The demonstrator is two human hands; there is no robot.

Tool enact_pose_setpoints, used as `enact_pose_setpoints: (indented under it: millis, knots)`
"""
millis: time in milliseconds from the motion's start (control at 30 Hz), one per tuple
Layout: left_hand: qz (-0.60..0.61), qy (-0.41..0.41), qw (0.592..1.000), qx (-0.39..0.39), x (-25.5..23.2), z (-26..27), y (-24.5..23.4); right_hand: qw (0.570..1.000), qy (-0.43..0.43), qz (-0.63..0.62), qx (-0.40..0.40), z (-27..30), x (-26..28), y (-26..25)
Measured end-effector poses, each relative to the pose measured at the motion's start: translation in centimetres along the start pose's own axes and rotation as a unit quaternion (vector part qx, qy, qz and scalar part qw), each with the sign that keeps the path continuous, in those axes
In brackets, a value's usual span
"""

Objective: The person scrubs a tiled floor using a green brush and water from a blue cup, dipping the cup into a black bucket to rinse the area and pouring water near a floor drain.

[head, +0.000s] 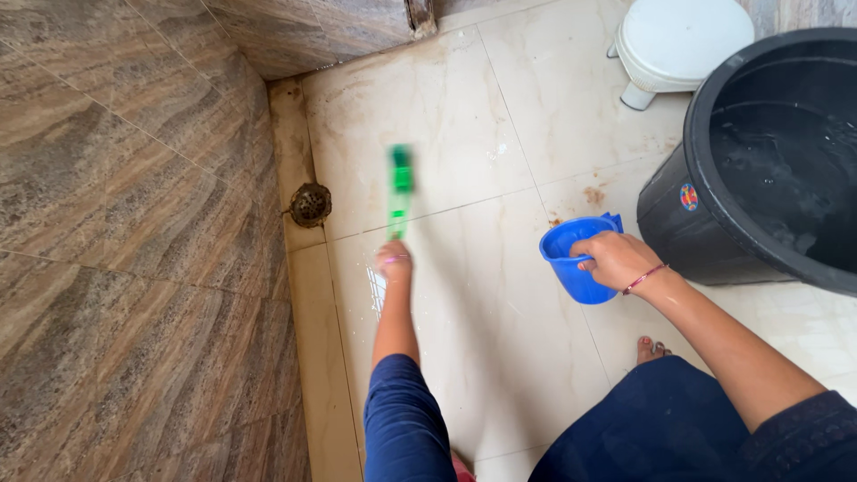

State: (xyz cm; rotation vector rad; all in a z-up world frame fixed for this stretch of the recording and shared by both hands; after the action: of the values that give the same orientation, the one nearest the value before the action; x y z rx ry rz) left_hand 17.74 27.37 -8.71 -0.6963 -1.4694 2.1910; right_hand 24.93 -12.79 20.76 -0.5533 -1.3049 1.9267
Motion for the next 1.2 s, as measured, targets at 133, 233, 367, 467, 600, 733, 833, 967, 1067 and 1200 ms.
enact_pose_setpoints:
  millis: [133, 233, 367, 467, 600, 733, 833, 967, 1067, 1200]
  knots:
    - [0.075, -0.113, 0.991, -0.013, 7.2, -1.7, -3.1, 1.0, -0.01, 0.016, -0.021, 0.2, -0.6, -0.2]
    - [0.119, -0.098, 0.988, 0.02, 7.4, -2.6, -3.7, 0.999, -0.014, 0.011, -0.03, 0.4, -0.8, -0.1]
    - [0.09, 0.037, 0.995, 0.006, -1.2, -1.1, 0.2, 1.0, 0.006, 0.012, -0.015, 0.5, -0.9, 0.2]
    - [0.062, 0.095, 0.988, 0.101, -8.7, 1.1, 3.5, 1.0, 0.011, 0.015, -0.003, 0.4, -0.5, 0.3]
    - [0.054, 0.096, 0.986, 0.129, -10.4, 1.9, 4.0, 1.0, 0.008, 0.003, -0.004, 0.2, -0.2, -0.1]
    - [0.074, 0.052, 0.993, 0.074, -2.9, -0.8, 0.5, 1.0, -0.002, -0.005, -0.012, 0.5, -0.4, -0.1]
    - [0.083, -0.119, 0.989, 0.032, 4.2, -2.0, -2.3, 1.0, -0.001, -0.009, -0.017, 0.5, -1.0, -0.1]
    - [0.081, -0.171, 0.98, 0.056, 11.3, -2.2, -5.2, 1.0, 0.0, 0.006, -0.023, 0.7, -2.1, 0.2]
    - [0.076, -0.106, 0.991, 0.04, 10.3, -1.6, -4.8, 1.0, 0.003, 0.016, -0.017, 0.5, -2.6, 0.1]
    - [0.02, -0.014, 0.999, 0.033, 1.5, -0.1, -0.9, 0.999, 0.012, 0.028, -0.01, 0.7, -2.2, 0.1]
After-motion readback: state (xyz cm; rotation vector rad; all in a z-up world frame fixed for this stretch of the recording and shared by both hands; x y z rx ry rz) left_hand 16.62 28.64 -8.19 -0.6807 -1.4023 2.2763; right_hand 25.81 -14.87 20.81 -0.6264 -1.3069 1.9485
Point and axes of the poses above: each hand's wrist, its own z-axis away from the middle knuckle, its own y-axis out of the palm, x = y × z, the point moved 4 cm from there along -z, towards the middle knuckle, and after that the axes turned 12 degrees about z, right-handed, at the moved point
